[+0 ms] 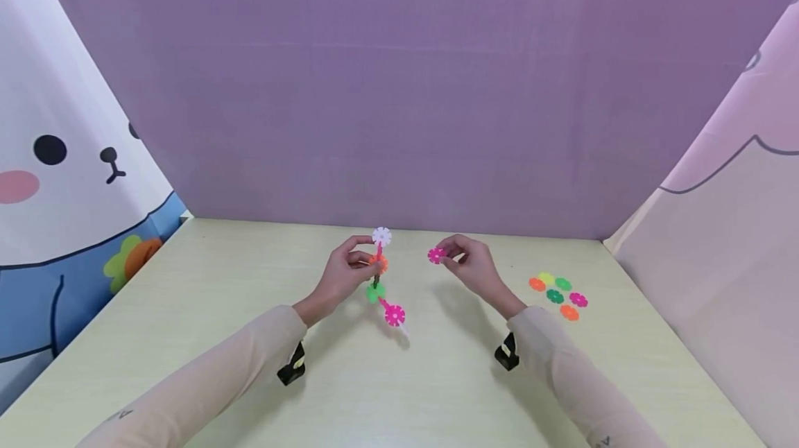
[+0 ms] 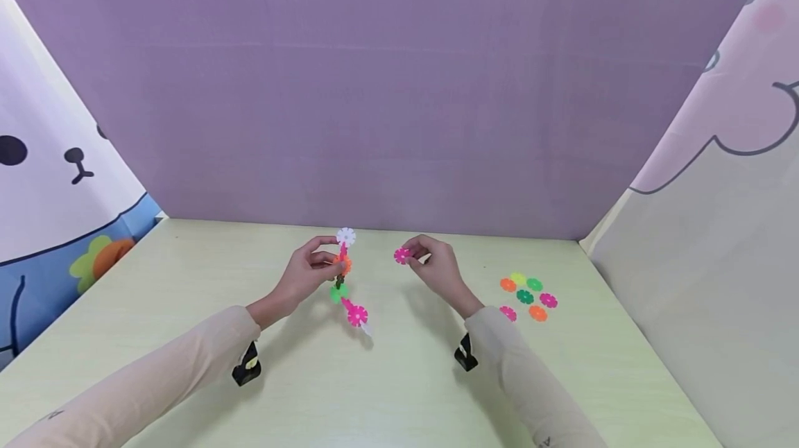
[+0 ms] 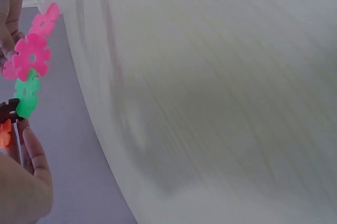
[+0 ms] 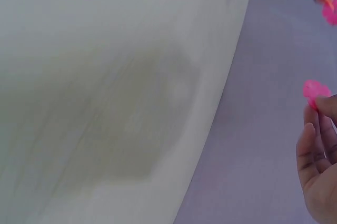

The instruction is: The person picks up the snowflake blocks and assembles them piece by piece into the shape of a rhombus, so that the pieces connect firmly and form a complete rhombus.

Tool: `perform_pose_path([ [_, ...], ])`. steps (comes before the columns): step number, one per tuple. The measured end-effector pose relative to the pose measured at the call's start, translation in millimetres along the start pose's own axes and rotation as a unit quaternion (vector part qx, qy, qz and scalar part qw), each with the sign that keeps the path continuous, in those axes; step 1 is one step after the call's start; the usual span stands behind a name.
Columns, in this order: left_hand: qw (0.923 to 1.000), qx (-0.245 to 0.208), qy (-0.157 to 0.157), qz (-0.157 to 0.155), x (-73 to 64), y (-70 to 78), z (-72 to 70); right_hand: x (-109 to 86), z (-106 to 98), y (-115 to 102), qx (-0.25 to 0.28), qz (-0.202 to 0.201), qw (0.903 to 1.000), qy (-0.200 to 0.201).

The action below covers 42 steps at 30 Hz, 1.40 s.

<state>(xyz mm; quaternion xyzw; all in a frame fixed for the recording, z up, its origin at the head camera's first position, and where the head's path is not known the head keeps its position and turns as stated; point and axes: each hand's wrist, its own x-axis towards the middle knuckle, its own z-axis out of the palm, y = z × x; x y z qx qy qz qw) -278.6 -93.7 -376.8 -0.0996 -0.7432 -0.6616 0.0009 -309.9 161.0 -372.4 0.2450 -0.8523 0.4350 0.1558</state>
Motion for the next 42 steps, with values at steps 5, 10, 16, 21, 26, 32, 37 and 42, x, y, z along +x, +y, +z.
perform_pose_path([
  [5,1.0000,0.006,0.002,-0.005,-5.9,11.9,3.2,3.0,14,-10,0.015,-0.006,0.9999,0.005],
  [10,0.9998,0.017,0.006,-0.003,-13.7,24.2,6.7,4.9,25,-20,0.028,-0.011,0.9995,0.012],
  [16,0.9998,0.016,0.008,0.000,-15.1,26.1,8.6,8.1,36,-32,0.043,-0.022,0.9986,0.022],
  [21,0.9998,0.014,0.011,0.003,-16.1,27.8,10.5,10.3,43,-37,0.043,-0.038,0.9980,0.028],
  [26,0.9998,0.016,0.013,0.007,-17.0,29.1,10.7,10.7,47,-41,0.041,-0.065,0.9961,0.043],
  [32,0.9997,0.020,0.011,0.012,-15.8,27.5,11.6,10.8,51,-42,0.018,-0.108,0.9924,0.056],
  [37,0.9996,0.023,0.008,0.013,-15.8,27.6,12.9,10.8,52,-44,-0.007,-0.123,0.9898,0.071],
  [42,0.9995,0.028,0.009,0.011,-16.1,28.2,13.7,10.6,53,-45,-0.021,-0.127,0.9882,0.083],
])
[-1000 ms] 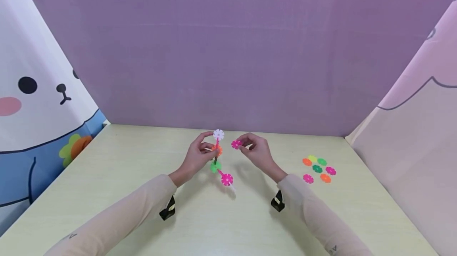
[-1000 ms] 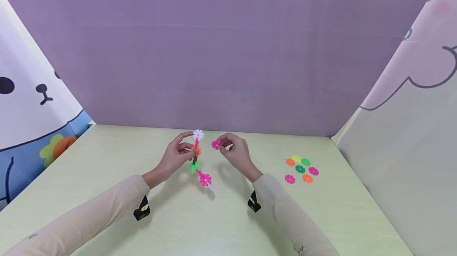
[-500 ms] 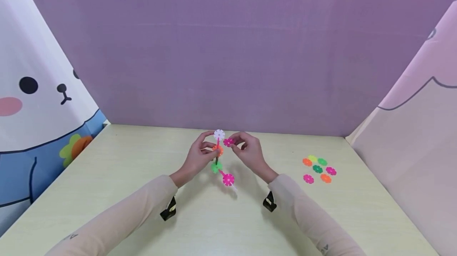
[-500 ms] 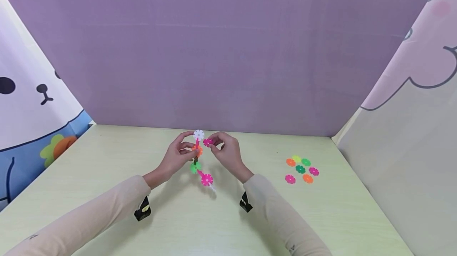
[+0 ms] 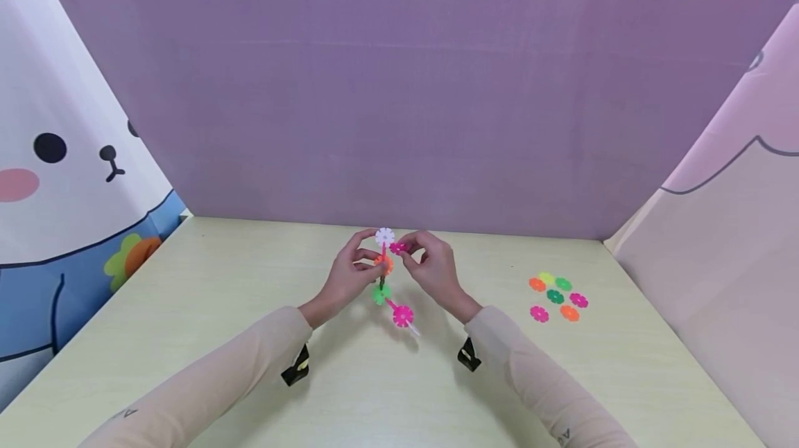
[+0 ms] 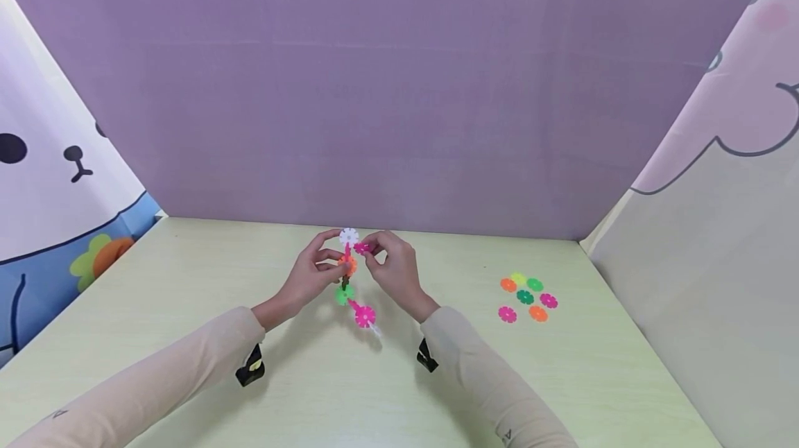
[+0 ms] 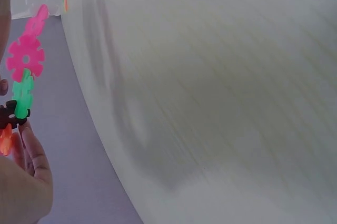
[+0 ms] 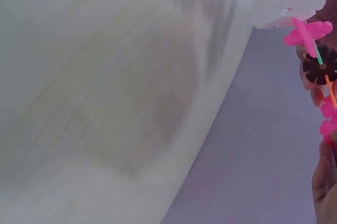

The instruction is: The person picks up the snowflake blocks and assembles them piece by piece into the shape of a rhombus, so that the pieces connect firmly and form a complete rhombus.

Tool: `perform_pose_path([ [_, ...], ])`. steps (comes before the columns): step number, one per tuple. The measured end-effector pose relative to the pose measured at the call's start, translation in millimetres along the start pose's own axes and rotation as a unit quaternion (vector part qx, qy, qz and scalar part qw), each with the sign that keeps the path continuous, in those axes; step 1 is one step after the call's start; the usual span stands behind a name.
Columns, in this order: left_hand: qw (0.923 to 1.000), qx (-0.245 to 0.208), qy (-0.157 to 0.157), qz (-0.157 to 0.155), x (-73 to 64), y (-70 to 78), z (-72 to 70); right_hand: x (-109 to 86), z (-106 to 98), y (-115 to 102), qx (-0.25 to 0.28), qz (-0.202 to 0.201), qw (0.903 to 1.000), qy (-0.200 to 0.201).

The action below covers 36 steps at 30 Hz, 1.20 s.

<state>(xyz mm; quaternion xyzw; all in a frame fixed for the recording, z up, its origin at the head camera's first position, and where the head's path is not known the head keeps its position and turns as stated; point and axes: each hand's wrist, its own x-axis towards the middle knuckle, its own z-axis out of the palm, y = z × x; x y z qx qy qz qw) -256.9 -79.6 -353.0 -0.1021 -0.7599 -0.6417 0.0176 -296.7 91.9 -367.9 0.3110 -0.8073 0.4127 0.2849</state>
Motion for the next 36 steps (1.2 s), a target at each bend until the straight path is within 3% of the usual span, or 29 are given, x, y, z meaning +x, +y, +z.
perform_pose_path([
  [11,0.9998,0.018,-0.006,0.004,-1.4,3.2,-0.3,-1.4,2,-1,-0.028,-0.016,0.9995,0.006],
  [24,0.9989,0.014,-0.026,0.035,1.3,2.8,-5.7,-1.0,3,-1,-0.026,-0.037,0.9987,0.024],
  [32,0.9979,0.030,-0.024,0.051,15.1,-22.1,-6.3,-2.6,3,0,-0.028,-0.038,0.9986,0.024],
  [36,0.9980,0.029,-0.014,0.053,16.2,-25.8,-4.6,-2.9,3,0,-0.026,-0.034,0.9988,0.024],
])
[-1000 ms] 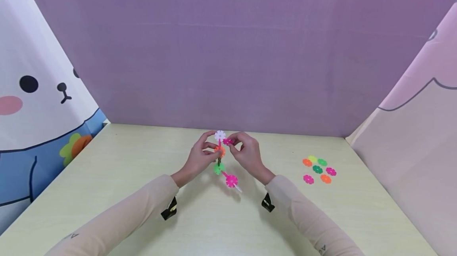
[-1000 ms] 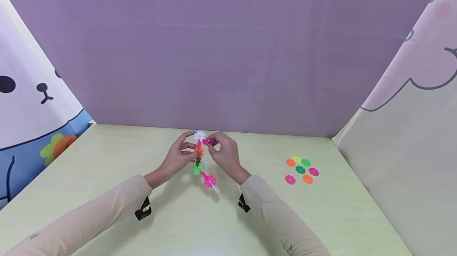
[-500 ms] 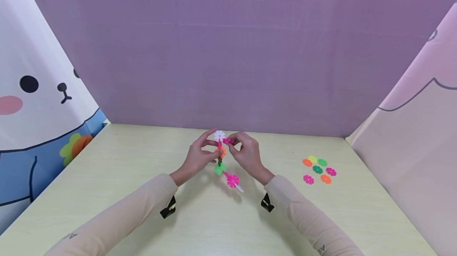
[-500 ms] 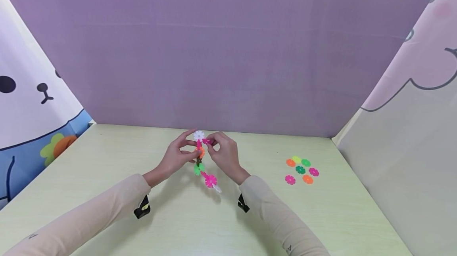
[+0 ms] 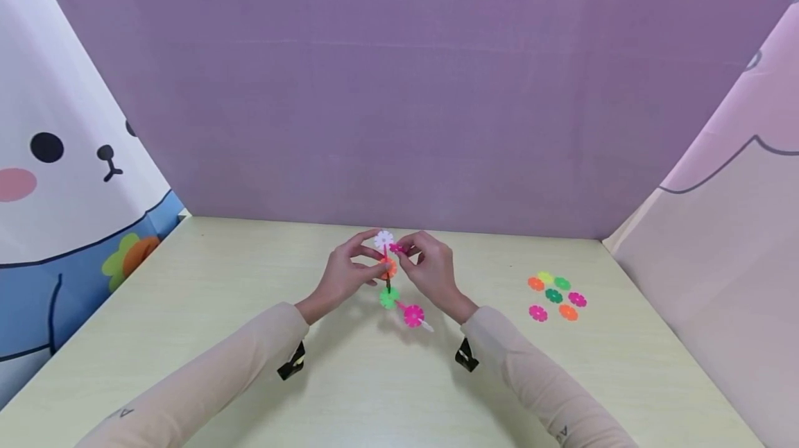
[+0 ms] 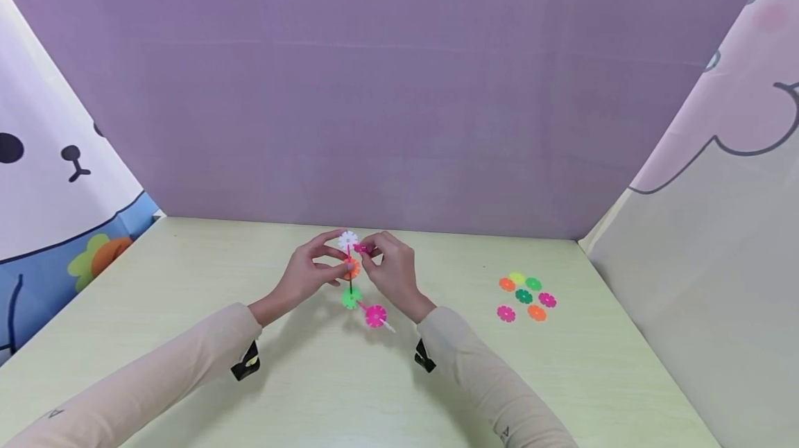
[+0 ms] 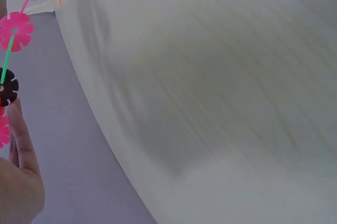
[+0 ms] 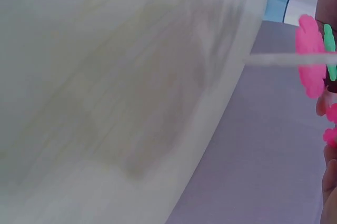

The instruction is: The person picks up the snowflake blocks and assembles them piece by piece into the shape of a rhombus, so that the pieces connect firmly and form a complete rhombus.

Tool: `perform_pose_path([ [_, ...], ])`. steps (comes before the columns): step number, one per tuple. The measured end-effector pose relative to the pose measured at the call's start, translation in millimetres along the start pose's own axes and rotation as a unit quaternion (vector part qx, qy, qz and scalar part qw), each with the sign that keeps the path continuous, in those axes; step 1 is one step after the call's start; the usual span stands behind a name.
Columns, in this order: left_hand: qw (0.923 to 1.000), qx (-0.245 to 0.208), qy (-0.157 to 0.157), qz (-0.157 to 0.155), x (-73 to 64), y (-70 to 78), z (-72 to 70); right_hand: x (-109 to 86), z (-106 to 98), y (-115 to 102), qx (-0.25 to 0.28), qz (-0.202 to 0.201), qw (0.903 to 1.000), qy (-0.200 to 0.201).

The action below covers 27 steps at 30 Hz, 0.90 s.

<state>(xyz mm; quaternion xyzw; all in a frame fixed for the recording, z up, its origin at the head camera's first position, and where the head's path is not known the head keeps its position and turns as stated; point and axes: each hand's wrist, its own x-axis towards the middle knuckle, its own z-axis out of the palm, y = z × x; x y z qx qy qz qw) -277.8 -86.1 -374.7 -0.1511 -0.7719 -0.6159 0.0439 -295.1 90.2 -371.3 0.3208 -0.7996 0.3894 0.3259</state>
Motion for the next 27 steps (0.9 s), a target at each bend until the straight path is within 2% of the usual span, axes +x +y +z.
perform_pose_path([
  [4,0.9999,-0.015,0.001,-0.002,-2.9,4.4,1.2,-0.5,0.8,-0.5,0.009,0.002,1.0000,0.003],
  [10,0.9997,-0.023,-0.011,-0.003,-2.3,0.1,-0.6,-1.1,2.3,1.0,0.024,0.001,0.9997,0.005],
  [18,0.9998,-0.015,-0.015,-0.003,-1.9,-0.8,-1.8,-2.5,5.7,0.1,0.036,0.010,0.9993,0.010],
  [27,0.9998,-0.008,-0.019,-0.005,-2.9,1.4,-2.8,-2.2,7.7,-1.5,0.053,0.002,0.9983,0.023],
])
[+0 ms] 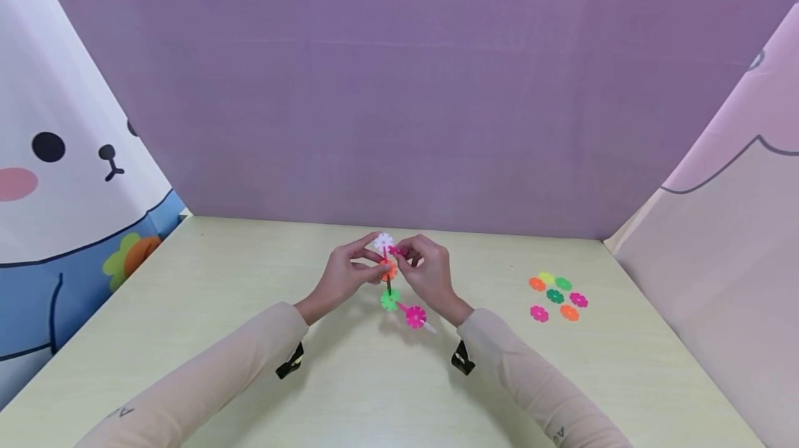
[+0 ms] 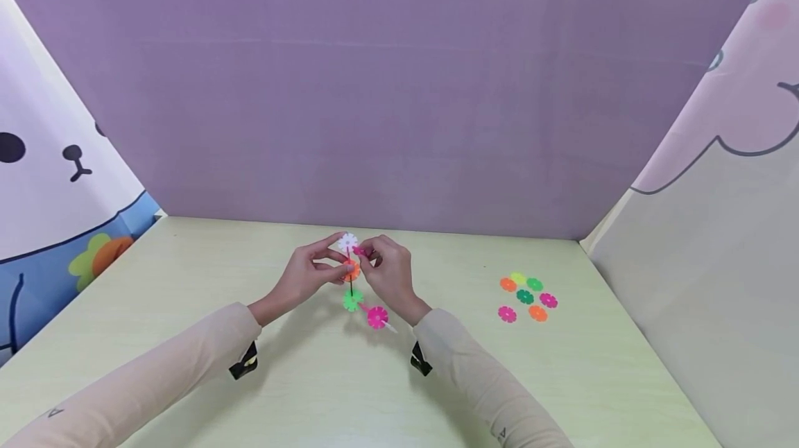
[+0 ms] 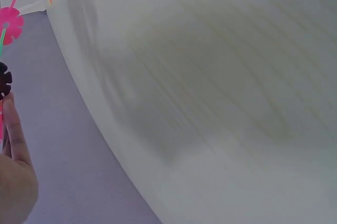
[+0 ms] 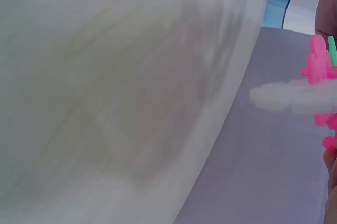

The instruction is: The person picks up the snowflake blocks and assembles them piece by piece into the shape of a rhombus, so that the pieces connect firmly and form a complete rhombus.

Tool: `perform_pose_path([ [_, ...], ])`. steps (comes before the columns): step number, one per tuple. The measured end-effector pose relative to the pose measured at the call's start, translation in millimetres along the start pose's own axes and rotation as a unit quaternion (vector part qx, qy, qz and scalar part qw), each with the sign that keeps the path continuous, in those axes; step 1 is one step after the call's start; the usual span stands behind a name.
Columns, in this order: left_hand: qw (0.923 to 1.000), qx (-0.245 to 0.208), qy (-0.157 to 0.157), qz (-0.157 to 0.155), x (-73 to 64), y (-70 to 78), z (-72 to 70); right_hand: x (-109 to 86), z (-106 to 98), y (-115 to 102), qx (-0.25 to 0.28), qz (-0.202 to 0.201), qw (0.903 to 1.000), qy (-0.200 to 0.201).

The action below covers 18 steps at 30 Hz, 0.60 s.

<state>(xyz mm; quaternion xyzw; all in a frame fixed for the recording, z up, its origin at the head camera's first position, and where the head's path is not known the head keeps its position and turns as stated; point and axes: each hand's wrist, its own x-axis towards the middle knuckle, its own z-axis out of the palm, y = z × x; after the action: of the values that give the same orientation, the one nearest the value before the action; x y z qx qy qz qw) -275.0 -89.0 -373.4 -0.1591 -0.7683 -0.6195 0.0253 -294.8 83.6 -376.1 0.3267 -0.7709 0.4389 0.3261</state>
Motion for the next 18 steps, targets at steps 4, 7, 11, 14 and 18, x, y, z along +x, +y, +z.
perform_pose_path([
  [4,1.0000,-0.001,0.001,0.000,0.7,-0.3,-0.1,0.5,-0.2,-1.4,0.006,0.000,1.0000,0.008],
  [7,1.0000,-0.004,-0.001,0.008,1.1,-0.8,-0.2,0.4,0.1,-2.0,0.012,0.005,0.9999,0.010],
  [11,0.9998,-0.006,-0.003,0.016,0.7,-0.6,-0.5,-0.2,1.5,-2.2,0.015,0.010,0.9998,0.013],
  [14,0.9998,-0.005,-0.003,0.019,0.5,-0.8,-0.7,-0.6,2.6,-2.3,0.015,0.013,0.9997,0.013],
  [18,0.9999,-0.001,-0.002,0.015,0.6,-1.7,-1.2,-0.4,3.7,-3.5,0.012,0.018,0.9997,0.011],
])
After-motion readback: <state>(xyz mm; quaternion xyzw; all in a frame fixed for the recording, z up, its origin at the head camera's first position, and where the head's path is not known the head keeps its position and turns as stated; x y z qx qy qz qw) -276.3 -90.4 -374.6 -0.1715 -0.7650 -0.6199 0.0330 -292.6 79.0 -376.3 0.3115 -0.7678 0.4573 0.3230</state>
